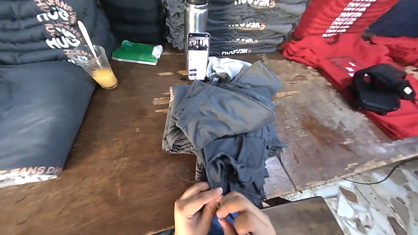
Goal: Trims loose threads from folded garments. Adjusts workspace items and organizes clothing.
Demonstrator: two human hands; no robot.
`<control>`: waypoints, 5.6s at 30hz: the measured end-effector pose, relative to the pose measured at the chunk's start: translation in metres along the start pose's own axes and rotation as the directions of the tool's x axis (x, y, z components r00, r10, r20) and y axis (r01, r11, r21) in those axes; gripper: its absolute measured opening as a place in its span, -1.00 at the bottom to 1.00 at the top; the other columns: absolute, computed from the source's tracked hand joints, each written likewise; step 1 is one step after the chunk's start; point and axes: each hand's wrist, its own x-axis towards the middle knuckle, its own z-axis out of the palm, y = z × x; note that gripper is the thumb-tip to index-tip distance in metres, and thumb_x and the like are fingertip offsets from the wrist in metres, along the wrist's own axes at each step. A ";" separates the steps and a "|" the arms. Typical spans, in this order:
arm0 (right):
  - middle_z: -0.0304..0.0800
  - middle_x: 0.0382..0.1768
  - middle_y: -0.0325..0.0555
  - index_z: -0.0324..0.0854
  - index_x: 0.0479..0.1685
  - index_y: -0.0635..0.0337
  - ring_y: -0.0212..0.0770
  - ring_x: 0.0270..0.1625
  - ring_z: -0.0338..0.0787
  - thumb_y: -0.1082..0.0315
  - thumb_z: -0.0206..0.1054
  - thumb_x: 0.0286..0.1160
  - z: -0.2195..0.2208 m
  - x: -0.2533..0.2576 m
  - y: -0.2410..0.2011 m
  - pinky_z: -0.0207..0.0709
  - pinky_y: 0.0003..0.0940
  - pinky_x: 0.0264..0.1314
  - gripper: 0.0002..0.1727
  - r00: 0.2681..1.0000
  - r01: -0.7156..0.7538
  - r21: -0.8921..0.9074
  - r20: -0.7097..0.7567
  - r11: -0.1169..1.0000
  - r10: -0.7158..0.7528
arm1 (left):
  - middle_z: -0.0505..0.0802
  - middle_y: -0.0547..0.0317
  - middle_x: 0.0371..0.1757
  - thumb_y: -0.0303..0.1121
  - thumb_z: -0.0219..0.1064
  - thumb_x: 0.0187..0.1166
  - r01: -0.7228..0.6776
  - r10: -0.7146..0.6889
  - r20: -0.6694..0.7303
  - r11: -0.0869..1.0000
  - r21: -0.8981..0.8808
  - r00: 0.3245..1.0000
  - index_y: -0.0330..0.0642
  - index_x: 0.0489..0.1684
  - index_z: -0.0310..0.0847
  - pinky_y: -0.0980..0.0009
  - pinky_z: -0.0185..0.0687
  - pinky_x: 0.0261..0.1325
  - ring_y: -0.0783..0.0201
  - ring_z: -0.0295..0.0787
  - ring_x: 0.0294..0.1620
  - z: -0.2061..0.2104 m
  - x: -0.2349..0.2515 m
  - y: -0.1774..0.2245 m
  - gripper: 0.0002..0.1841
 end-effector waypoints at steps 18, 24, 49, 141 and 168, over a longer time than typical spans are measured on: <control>0.65 0.03 -0.03 0.50 -0.41 0.08 -0.29 0.12 0.66 -0.14 0.18 0.71 -0.010 -0.025 0.024 0.54 -0.52 0.18 -0.51 0.963 -0.202 -0.485 0.060 0.851 0.264 | 0.91 0.31 -0.11 -0.26 0.48 0.52 0.300 -0.473 -0.018 0.586 -0.753 0.881 0.03 -0.29 0.85 0.47 0.76 0.16 0.47 0.85 -0.03 0.000 -0.001 0.017 -0.93; 0.63 0.00 -0.03 0.49 -0.44 0.07 -0.25 0.08 0.63 -0.16 0.12 0.72 0.001 -0.016 0.017 0.53 -0.43 0.10 -0.48 0.950 -0.270 -0.441 0.025 0.856 0.312 | 0.87 0.32 0.07 -0.29 0.47 0.55 0.259 -0.372 -0.018 0.679 -0.687 0.928 0.03 -0.23 0.84 0.55 0.71 0.18 0.49 0.78 0.12 0.000 -0.003 0.013 -0.95; 0.68 -0.06 -0.09 0.52 -0.47 0.09 -0.32 0.01 0.66 -0.08 0.15 0.75 -0.004 -0.015 0.021 0.55 -0.47 0.03 -0.51 0.954 -0.262 -0.376 0.041 0.889 0.298 | 0.92 0.45 -0.09 -0.27 0.42 0.60 0.184 -0.275 -0.143 0.872 -0.453 0.951 0.08 -0.06 0.86 0.62 0.76 0.04 0.59 0.84 -0.08 -0.006 0.006 0.003 -0.88; 0.50 -0.30 -0.14 0.46 -0.38 0.17 -0.36 -0.14 0.48 -0.12 0.35 0.59 -0.086 -0.020 0.041 0.32 -0.44 0.08 -0.50 0.901 -0.267 -0.296 0.262 0.917 0.347 | 0.93 0.20 -0.11 -0.03 0.53 0.48 0.010 -0.174 0.496 0.949 0.316 0.851 -0.13 -0.04 0.85 0.53 0.69 0.14 0.43 0.82 -0.01 -0.049 0.018 0.032 -0.65; 0.58 -0.39 -0.30 0.36 -0.37 0.01 -0.41 -0.05 0.66 0.30 0.35 0.57 -0.063 -0.009 0.021 0.46 -0.49 0.33 -0.77 0.994 -0.103 -0.118 0.005 0.988 0.105 | 0.67 0.08 -0.07 -0.18 0.52 0.27 -0.168 0.028 0.227 0.760 0.628 0.974 0.20 0.38 0.74 0.47 0.60 -0.19 0.26 0.64 -0.14 0.016 0.016 0.007 -0.45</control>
